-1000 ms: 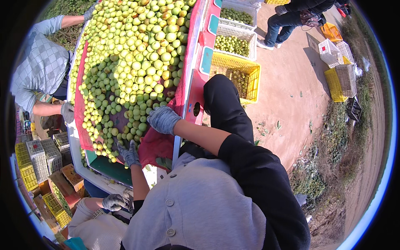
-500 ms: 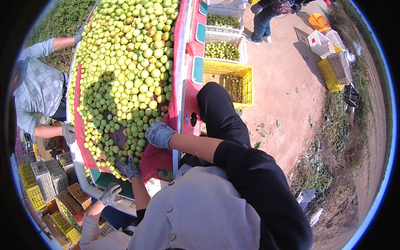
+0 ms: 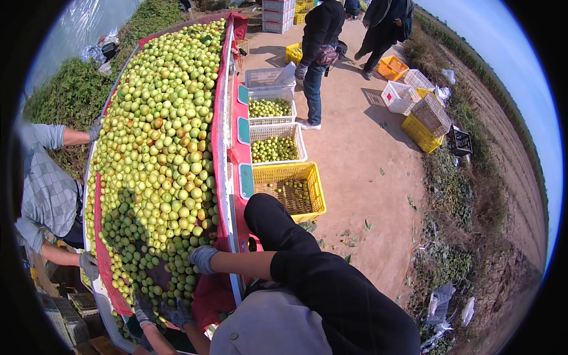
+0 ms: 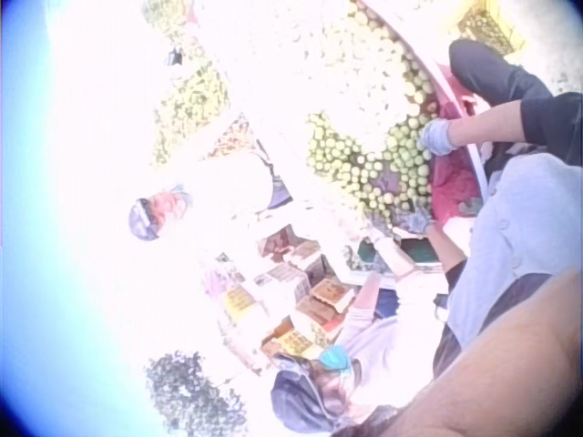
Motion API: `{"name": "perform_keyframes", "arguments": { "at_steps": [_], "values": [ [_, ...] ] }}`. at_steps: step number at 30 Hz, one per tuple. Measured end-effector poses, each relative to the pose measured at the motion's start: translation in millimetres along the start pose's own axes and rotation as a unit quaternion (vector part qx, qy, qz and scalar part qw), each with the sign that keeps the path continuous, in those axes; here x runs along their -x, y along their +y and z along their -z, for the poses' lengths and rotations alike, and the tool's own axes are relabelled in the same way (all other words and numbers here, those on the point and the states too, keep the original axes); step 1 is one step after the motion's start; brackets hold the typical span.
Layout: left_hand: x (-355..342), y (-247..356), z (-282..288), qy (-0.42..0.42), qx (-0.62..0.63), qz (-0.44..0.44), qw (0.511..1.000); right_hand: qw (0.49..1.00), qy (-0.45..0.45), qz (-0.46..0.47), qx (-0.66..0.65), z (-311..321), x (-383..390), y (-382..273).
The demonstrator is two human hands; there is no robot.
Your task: The person sorts green apples from a large pile on a table into a white crate. They wear gloves and repeatedly pick apples from the pile, inspect them, and place them into the crate. Other workers are visible nearby performing similar tasks.
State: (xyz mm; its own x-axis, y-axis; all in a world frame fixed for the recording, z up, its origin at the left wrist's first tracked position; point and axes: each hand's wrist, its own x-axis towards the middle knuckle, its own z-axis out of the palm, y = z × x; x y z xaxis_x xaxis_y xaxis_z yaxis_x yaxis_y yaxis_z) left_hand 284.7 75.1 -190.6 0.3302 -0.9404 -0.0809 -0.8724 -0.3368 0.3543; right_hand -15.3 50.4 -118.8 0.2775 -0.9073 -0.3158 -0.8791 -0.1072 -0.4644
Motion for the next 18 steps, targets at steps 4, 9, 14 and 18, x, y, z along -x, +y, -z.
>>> {"name": "perform_keyframes", "arguments": {
  "at_steps": [4, 9, 14, 18],
  "values": [
    [5, -18, -8, 0.013, 0.121, 0.064, 0.991, 1.000, 0.026, 0.007, 0.005, 13, -10, 4],
    [-47, -27, -2, 0.027, -0.104, -0.146, 0.983, 0.998, -0.024, 0.007, 0.063, 27, -6, 21],
    [-135, -21, 36, -0.069, -0.556, -0.284, 0.778, 0.992, 0.019, 0.114, 0.048, 7, -21, 27],
    [-149, 16, 27, -0.143, -0.642, -0.284, 0.698, 0.991, -0.013, 0.131, -0.005, -41, -38, -6]
  ]
}}
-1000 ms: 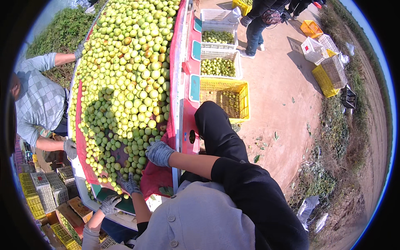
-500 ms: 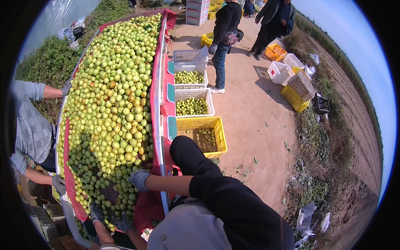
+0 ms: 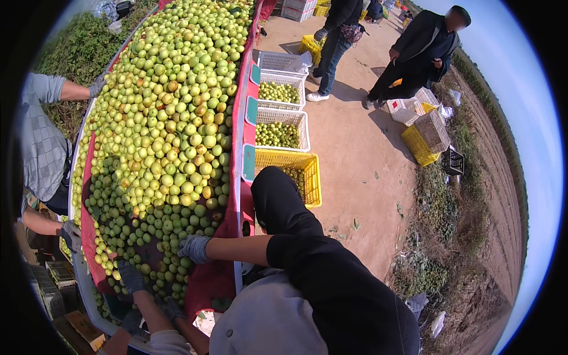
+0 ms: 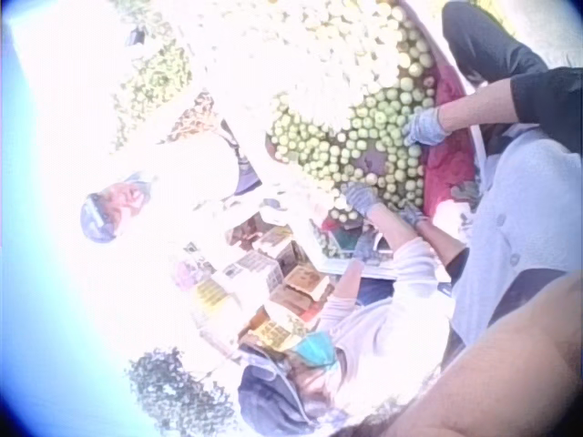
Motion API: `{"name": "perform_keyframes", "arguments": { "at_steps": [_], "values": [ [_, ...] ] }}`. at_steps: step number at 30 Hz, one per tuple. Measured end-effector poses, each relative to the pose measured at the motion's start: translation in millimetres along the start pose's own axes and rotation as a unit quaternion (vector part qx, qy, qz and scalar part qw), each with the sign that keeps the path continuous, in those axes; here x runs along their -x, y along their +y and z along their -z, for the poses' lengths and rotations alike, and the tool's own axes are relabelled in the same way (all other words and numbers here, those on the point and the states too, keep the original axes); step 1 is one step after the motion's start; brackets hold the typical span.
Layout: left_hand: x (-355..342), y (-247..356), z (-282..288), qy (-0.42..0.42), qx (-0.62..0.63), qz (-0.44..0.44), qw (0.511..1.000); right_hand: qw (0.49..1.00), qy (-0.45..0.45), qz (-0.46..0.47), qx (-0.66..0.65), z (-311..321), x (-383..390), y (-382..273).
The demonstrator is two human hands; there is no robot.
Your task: The person sorts green apples from a large pile on a table into a white crate. They wear gloves and repeatedly pick apples from the pile, inspect them, and place them into the crate. Other workers are visible nearby performing similar tasks.
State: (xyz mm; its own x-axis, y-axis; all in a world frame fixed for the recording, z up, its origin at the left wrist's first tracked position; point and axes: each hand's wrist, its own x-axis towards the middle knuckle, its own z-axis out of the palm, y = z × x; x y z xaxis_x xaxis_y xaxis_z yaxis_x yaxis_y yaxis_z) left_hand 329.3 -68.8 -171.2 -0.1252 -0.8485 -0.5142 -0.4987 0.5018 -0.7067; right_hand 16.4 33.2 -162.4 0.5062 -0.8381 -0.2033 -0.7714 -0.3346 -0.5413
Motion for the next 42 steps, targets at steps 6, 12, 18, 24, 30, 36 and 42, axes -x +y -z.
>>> {"name": "perform_keyframes", "arguments": {
  "at_steps": [6, 12, 18, 24, 30, 36, 42],
  "values": [
    [-24, 55, 62, 0.394, 0.200, -0.139, 0.886, 0.983, -0.132, 0.125, 0.019, -20, -40, -56],
    [1, 62, 149, 0.348, 0.526, -0.101, 0.770, 0.993, 0.029, -0.108, 0.024, 49, -11, -8],
    [-5, 85, 167, 0.294, 0.331, -0.271, 0.855, 0.994, 0.000, -0.100, 0.032, 55, 24, 4],
    [12, 67, 103, 0.185, 0.467, -0.093, 0.860, 0.985, 0.029, -0.140, 0.093, 55, 29, 8],
    [141, 92, 2, 0.130, 0.713, 0.221, 0.653, 0.994, 0.005, -0.059, 0.094, 28, 9, -2],
    [161, 126, -47, 0.117, 0.731, 0.324, 0.589, 0.979, -0.083, 0.158, -0.099, -15, -28, -43],
    [161, 120, -41, 0.086, 0.716, 0.342, 0.603, 0.961, 0.177, -0.066, 0.202, 86, -16, 16]
  ]
}}
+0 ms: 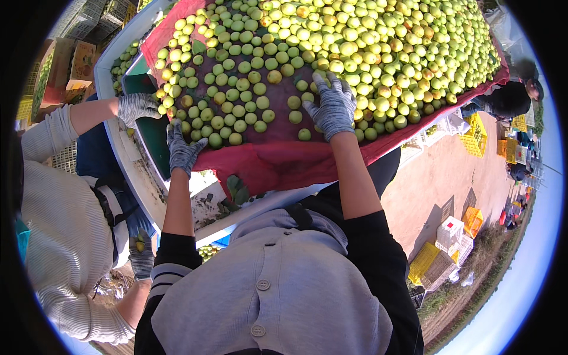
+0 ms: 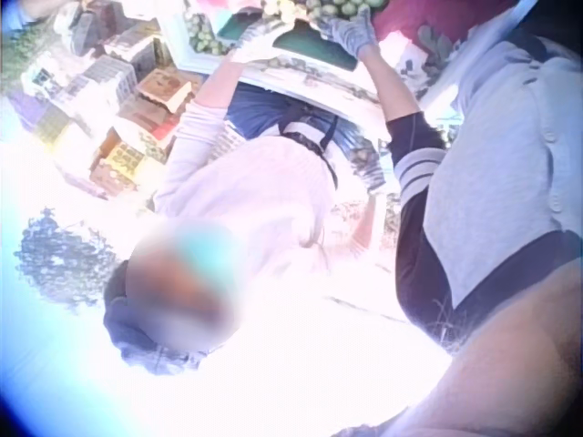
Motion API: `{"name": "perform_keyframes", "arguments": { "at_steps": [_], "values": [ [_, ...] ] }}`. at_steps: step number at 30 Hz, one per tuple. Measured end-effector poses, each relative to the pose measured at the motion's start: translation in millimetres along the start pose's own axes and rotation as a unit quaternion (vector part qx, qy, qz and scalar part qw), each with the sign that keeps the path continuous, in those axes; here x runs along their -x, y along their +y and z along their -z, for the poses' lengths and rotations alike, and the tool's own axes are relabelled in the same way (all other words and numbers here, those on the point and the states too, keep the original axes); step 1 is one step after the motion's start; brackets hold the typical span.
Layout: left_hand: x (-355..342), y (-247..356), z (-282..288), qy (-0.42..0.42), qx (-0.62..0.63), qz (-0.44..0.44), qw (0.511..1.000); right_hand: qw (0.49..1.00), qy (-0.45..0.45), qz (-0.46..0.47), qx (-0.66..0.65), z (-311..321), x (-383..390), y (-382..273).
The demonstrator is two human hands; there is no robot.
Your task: The person sorts green apples from a large pile on a table into a white crate. They wear gloves and repeatedly pick apples from the pile, inspect them, and place them into the crate. Other workers are visible nearby performing similar tasks.
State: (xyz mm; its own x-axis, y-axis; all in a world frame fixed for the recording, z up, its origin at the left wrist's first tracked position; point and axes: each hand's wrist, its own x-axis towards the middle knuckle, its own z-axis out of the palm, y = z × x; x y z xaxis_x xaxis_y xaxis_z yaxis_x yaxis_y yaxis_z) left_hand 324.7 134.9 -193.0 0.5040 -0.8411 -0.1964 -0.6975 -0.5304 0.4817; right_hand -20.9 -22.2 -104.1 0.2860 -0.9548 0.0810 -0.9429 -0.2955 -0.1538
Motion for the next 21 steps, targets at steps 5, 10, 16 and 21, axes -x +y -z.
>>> {"name": "perform_keyframes", "arguments": {
  "at_steps": [5, 10, 16, 21],
  "values": [
    [-4, -5, -5, 0.049, 0.044, 0.047, 0.997, 0.988, -0.142, 0.004, -0.056, -22, 10, 0],
    [2, -1, -3, 0.136, 0.029, 0.035, 0.990, 0.975, -0.042, 0.167, -0.141, -21, -21, -14],
    [3, 8, 0, 0.208, 0.137, -0.079, 0.965, 0.994, -0.052, -0.092, 0.007, 9, -125, 68],
    [0, 13, 2, 0.110, 0.021, -0.012, 0.994, 0.988, -0.097, -0.098, 0.069, -28, -109, 22]
  ]
}}
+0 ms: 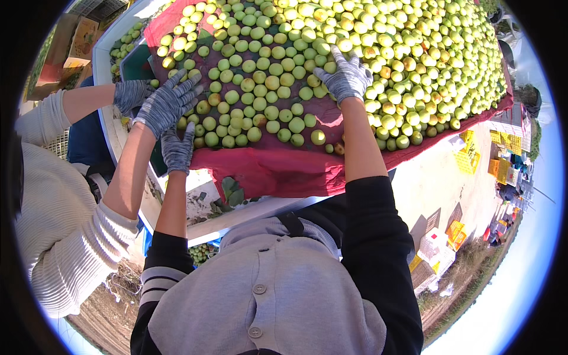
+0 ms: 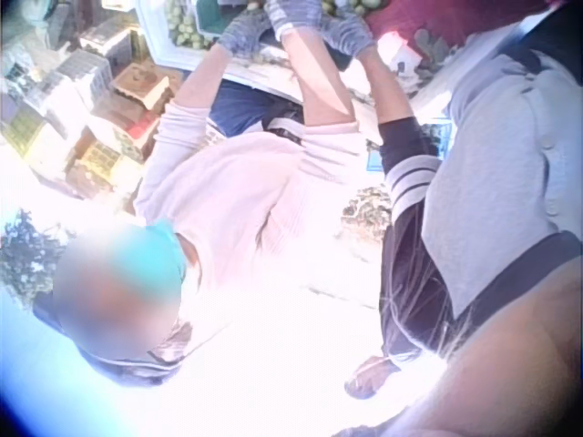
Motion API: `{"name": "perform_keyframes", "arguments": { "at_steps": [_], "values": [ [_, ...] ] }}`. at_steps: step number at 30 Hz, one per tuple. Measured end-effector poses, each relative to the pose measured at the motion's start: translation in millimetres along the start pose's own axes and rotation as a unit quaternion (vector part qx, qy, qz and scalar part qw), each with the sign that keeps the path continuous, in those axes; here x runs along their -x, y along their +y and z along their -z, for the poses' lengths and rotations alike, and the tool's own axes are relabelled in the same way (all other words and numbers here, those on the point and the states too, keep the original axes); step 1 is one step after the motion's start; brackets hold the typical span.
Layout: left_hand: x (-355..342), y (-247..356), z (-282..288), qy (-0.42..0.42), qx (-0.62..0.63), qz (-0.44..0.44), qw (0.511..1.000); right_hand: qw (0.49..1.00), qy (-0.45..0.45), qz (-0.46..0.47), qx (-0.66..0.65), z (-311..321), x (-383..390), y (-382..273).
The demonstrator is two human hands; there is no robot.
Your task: The person sorts green apples from a large pile on a table into a white crate. They wear gloves and repeatedly pick apples from the pile, inspect them, and place them into the crate. Other workers are visible nearby performing similar tasks.
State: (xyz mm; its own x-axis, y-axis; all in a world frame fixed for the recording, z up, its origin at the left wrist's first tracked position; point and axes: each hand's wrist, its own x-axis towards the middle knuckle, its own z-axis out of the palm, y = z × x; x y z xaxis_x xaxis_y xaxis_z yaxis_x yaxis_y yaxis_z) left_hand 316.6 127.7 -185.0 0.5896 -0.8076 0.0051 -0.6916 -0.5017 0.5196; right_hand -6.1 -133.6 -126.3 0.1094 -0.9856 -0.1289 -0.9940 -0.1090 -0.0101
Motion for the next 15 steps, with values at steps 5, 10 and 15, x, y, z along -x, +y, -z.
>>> {"name": "perform_keyframes", "arguments": {
  "at_steps": [5, 10, 15],
  "values": [
    [2, -2, 0, -0.048, 0.103, 0.018, 0.993, 0.985, -0.030, 0.171, -0.021, -13, 71, -79],
    [6, -15, -11, -0.045, 0.047, 0.048, 0.997, 0.931, -0.161, 0.278, -0.172, -10, 95, -79],
    [12, -22, -14, -0.046, 0.042, 0.044, 0.997, 0.951, 0.155, 0.226, -0.145, 34, -15, -9]
  ]
}}
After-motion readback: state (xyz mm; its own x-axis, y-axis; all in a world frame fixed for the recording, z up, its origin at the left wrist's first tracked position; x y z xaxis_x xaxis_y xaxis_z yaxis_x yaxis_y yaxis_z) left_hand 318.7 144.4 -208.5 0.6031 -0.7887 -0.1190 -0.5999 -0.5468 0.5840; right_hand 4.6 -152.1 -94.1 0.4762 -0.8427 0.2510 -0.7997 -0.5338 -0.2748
